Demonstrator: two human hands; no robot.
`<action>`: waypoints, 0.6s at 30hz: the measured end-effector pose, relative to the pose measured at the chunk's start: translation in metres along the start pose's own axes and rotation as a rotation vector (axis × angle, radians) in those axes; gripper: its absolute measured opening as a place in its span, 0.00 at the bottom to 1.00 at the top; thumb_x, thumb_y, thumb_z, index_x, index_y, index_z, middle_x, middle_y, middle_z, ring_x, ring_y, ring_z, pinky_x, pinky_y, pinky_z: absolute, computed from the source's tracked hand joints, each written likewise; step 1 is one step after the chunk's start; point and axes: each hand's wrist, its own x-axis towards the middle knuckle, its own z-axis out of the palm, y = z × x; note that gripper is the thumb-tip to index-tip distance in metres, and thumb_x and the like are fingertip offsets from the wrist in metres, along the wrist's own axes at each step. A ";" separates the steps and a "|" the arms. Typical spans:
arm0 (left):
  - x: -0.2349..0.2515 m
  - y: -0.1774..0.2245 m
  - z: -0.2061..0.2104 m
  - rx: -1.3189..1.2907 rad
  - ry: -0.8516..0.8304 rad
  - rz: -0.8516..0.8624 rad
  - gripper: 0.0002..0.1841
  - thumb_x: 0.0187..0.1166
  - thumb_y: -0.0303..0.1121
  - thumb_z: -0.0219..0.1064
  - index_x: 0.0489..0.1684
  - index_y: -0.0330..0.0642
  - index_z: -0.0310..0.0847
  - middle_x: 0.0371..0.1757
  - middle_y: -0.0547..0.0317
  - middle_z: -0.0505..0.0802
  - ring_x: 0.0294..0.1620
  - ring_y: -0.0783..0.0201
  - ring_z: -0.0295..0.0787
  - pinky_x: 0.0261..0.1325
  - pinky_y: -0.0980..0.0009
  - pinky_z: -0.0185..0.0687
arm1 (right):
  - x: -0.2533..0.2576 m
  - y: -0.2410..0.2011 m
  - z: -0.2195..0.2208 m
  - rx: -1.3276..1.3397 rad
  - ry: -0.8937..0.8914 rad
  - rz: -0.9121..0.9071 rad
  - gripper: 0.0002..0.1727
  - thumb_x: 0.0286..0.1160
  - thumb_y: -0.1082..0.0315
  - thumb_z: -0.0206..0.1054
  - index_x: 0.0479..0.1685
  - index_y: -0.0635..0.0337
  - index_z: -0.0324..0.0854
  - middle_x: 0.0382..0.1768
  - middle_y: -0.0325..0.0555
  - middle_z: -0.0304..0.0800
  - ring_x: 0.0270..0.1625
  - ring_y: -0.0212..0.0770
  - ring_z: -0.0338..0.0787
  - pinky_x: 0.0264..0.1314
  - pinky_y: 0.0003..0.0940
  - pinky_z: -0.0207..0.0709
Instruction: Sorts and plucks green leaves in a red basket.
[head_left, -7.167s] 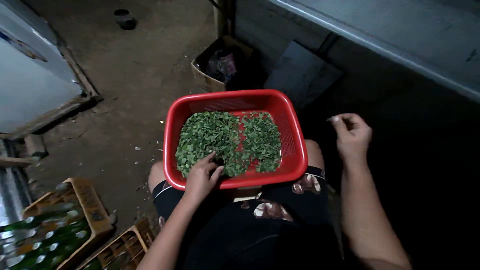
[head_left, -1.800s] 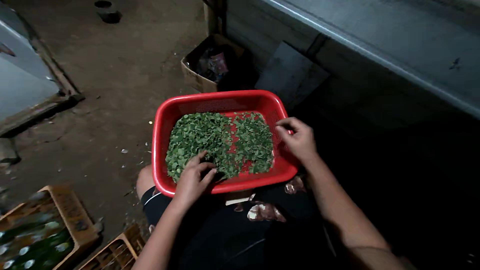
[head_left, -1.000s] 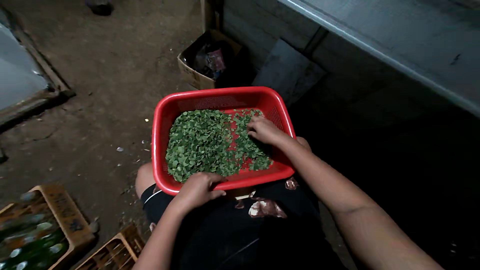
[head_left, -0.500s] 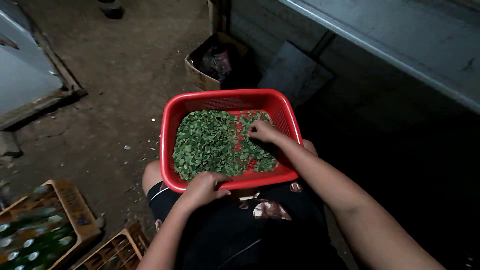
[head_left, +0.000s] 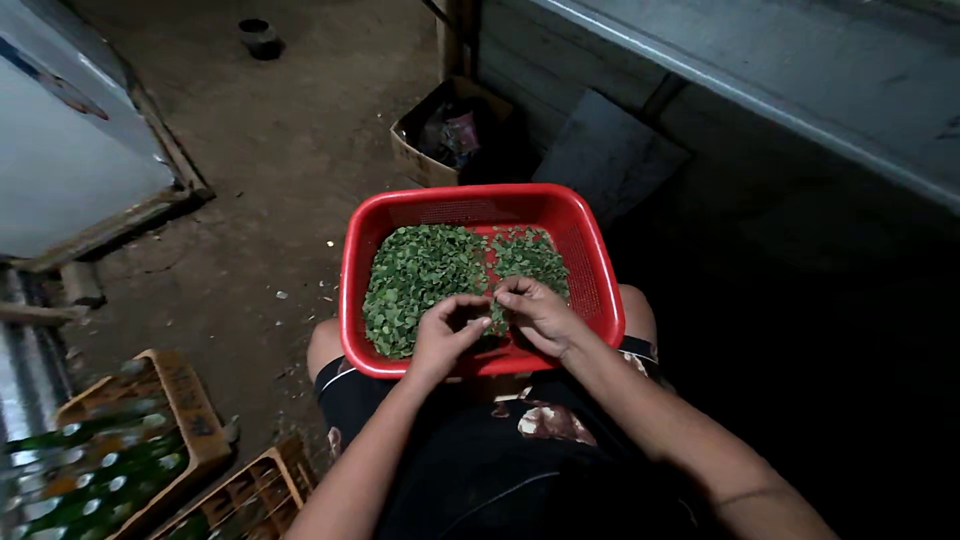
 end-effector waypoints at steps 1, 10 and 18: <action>0.000 0.001 0.004 -0.043 0.012 -0.005 0.14 0.72 0.22 0.72 0.55 0.29 0.84 0.50 0.58 0.94 0.49 0.72 0.92 0.58 0.74 0.89 | -0.002 0.004 0.004 0.042 -0.004 -0.003 0.07 0.80 0.76 0.62 0.37 0.56 0.83 0.36 0.34 0.88 0.37 0.27 0.85 0.43 0.24 0.80; -0.002 0.000 0.014 -0.298 0.167 -0.115 0.05 0.73 0.16 0.68 0.38 0.36 0.83 0.33 0.62 0.92 0.34 0.71 0.89 0.46 0.73 0.89 | -0.008 0.015 0.023 0.156 0.016 -0.048 0.07 0.81 0.76 0.62 0.37 0.58 0.83 0.36 0.37 0.89 0.40 0.28 0.87 0.46 0.25 0.81; -0.005 -0.002 0.004 -0.226 0.182 -0.073 0.03 0.73 0.19 0.70 0.37 0.35 0.85 0.34 0.60 0.93 0.36 0.69 0.91 0.47 0.72 0.89 | -0.008 0.012 0.020 0.215 0.047 -0.022 0.10 0.85 0.74 0.59 0.35 0.55 0.82 0.34 0.34 0.84 0.37 0.27 0.83 0.43 0.22 0.78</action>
